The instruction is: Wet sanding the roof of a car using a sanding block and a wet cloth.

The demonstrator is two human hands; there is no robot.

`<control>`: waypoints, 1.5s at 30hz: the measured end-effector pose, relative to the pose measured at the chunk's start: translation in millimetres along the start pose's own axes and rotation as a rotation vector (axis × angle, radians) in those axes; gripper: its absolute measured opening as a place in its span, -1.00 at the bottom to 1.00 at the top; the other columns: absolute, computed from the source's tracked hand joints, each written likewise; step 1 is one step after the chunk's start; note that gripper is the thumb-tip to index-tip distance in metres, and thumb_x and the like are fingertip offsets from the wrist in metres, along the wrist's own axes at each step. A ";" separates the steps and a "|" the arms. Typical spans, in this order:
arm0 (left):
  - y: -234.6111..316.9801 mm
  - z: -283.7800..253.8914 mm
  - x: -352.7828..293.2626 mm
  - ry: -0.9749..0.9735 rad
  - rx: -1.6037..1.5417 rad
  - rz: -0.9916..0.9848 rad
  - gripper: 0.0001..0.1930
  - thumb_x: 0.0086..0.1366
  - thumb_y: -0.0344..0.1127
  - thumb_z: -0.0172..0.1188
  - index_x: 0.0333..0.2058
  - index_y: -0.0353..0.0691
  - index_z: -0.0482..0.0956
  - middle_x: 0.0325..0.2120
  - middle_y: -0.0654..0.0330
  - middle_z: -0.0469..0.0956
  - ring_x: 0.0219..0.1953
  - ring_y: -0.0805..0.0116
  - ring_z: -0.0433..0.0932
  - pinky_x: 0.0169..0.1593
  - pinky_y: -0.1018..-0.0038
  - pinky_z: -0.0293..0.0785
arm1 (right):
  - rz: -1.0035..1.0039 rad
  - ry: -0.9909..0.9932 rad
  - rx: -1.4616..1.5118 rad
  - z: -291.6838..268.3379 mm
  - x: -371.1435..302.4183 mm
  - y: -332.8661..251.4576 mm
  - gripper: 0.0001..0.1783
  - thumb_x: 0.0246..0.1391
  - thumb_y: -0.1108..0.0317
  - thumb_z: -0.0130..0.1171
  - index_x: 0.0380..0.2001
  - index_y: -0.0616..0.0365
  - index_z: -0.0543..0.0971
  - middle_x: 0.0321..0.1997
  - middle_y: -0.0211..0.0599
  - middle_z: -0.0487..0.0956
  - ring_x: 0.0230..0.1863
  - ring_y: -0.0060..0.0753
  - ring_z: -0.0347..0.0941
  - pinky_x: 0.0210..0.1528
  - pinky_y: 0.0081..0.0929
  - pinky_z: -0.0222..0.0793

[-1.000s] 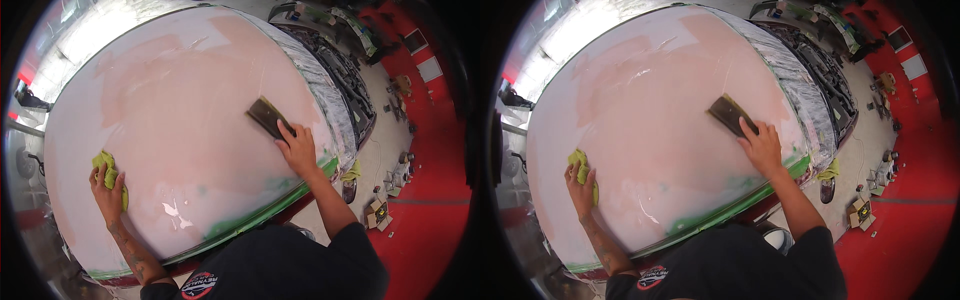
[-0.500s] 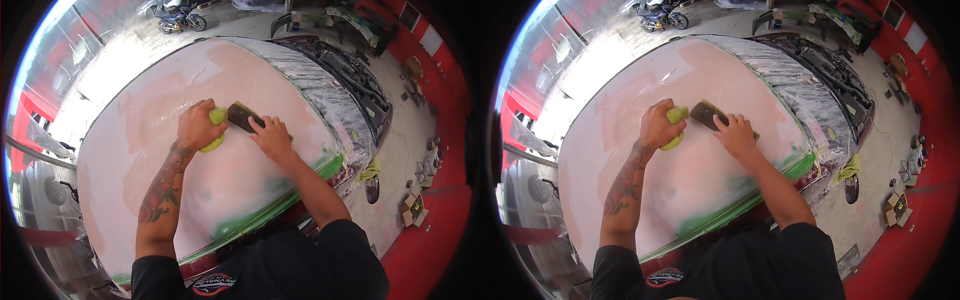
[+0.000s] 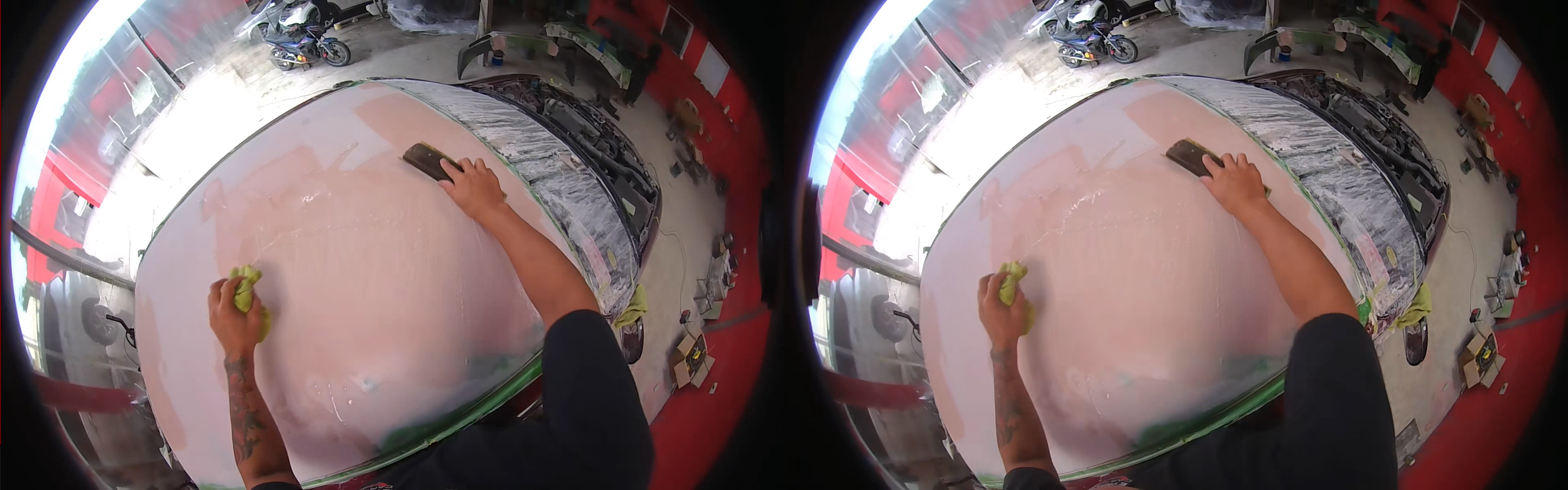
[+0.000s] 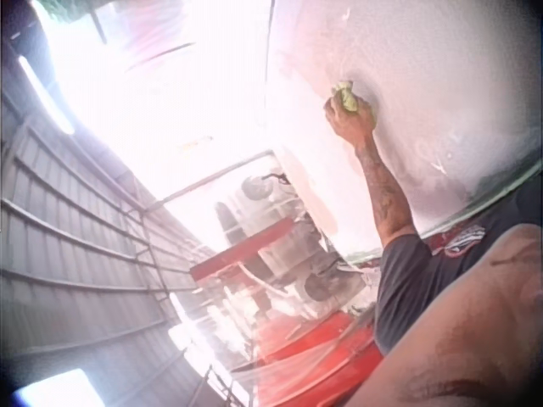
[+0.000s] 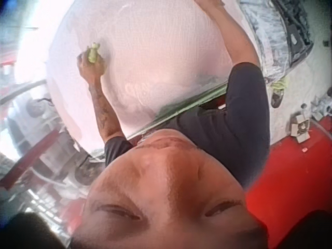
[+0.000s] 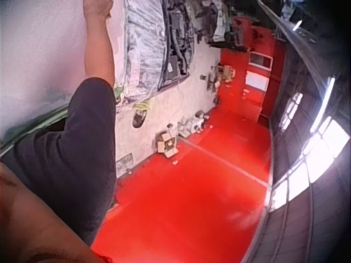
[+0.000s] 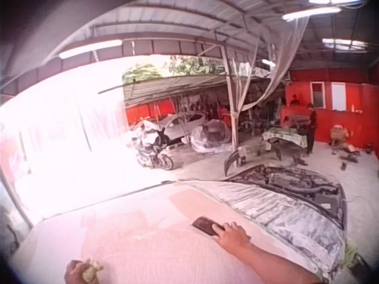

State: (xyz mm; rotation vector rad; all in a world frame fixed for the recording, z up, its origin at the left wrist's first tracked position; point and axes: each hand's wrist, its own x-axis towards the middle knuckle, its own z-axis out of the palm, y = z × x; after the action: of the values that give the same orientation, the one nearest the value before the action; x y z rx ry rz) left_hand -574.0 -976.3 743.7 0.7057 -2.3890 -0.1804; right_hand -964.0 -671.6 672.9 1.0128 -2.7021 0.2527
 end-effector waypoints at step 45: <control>-111.7 -119.8 -213.0 -0.002 0.036 -0.439 -0.39 0.35 -0.20 0.21 0.32 -0.30 0.33 0.34 -0.15 0.23 0.43 -0.16 0.15 0.45 -0.02 0.05 | -0.105 0.017 0.075 -22.2 -59.7 -9.0 -0.38 0.25 -0.03 0.21 0.29 -0.01 0.51 0.15 -0.25 0.57 -0.01 -0.02 0.44 0.08 -0.17 0.44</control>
State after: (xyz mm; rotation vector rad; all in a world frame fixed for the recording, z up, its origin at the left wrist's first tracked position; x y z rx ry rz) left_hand -311.6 -952.6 691.1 1.2406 -2.2129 -0.3203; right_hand -910.8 -635.8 677.6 1.1637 -2.6318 0.3438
